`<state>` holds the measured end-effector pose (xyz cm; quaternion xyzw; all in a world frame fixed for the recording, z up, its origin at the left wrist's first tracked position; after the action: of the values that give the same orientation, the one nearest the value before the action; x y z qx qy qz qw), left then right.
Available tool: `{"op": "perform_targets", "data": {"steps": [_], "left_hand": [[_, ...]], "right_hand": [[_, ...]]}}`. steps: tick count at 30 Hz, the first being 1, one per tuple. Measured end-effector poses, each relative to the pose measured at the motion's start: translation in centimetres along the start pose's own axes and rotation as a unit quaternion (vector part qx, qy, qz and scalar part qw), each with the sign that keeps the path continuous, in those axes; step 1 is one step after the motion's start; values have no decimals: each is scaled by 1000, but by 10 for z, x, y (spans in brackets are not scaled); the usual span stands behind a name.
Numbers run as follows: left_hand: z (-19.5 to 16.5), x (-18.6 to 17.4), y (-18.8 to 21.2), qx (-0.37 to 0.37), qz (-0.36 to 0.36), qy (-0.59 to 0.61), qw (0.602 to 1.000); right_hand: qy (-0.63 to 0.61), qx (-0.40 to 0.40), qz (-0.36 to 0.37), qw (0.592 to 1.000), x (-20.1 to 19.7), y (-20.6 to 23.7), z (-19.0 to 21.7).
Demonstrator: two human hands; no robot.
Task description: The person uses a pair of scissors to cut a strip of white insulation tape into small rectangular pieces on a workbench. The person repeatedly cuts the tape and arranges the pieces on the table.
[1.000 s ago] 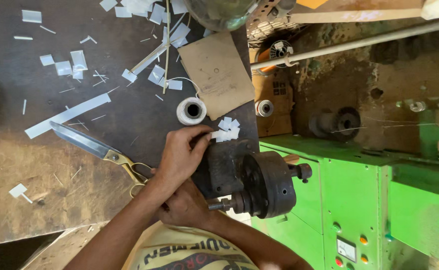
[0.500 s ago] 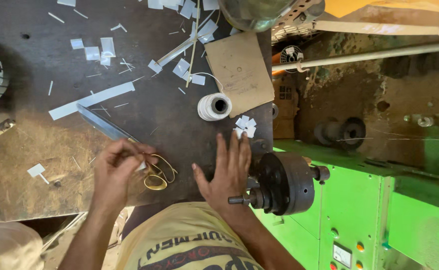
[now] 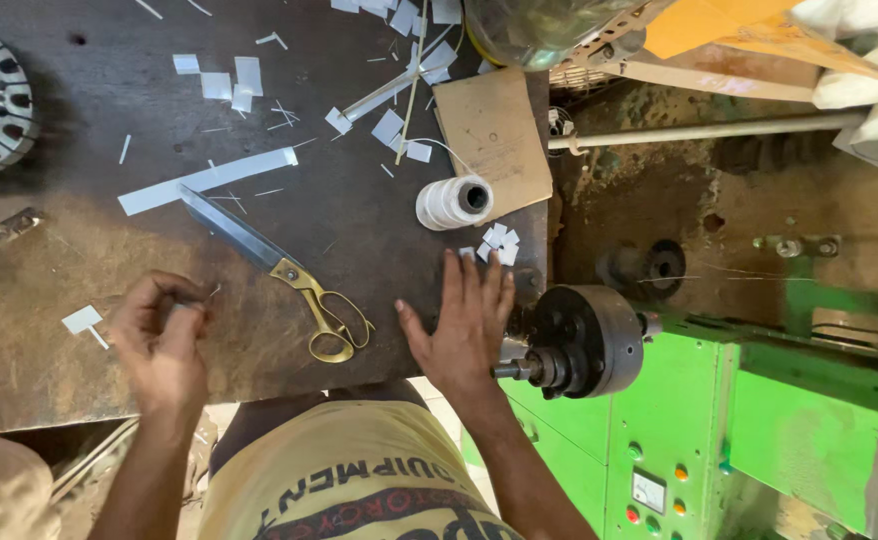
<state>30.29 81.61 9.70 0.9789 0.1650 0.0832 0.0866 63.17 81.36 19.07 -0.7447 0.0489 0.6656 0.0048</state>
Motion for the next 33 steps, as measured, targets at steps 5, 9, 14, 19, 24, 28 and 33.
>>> {"op": "perform_targets", "data": {"steps": [5, 9, 14, 19, 24, 28, 33], "left_hand": [[-53, 4, -32, 211, 0, -292, 933], [-61, 10, -41, 270, -18, -383, 883], [-37, -4, -47, 216, -7, -394, 893], [-27, -9, -45, 256, -1, -424, 869], [-16, -13, -45, 248, 4, -435, 866], [-2, -20, -50, 205, 3, -451, 869], [-10, -15, -47, 247, 5, -481, 841]], "right_hand": [[-75, -35, -42, 996, -11, 3, 2], [-7, 23, -43, 999, -7, -3, -10], [-54, -65, -13, 996, 0, 5, 14], [-40, 45, -60, 996, -10, 1, -13], [-50, -18, -54, 997, -13, -2, 12], [-81, -62, -27, 994, -12, 5, 24], [-111, 13, -60, 992, -19, 4, -10]]}}
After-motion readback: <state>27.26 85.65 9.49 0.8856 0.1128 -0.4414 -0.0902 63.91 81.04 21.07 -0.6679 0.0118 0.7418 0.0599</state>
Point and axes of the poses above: each hand's wrist, its own y-axis away from the middle knuckle, its own x-axis out of the palm, z = x × y, the point moved 10 cm from there along -y, towards the middle knuckle, and after that the axes turned 14 degrees about y, right-handed, at the moved point
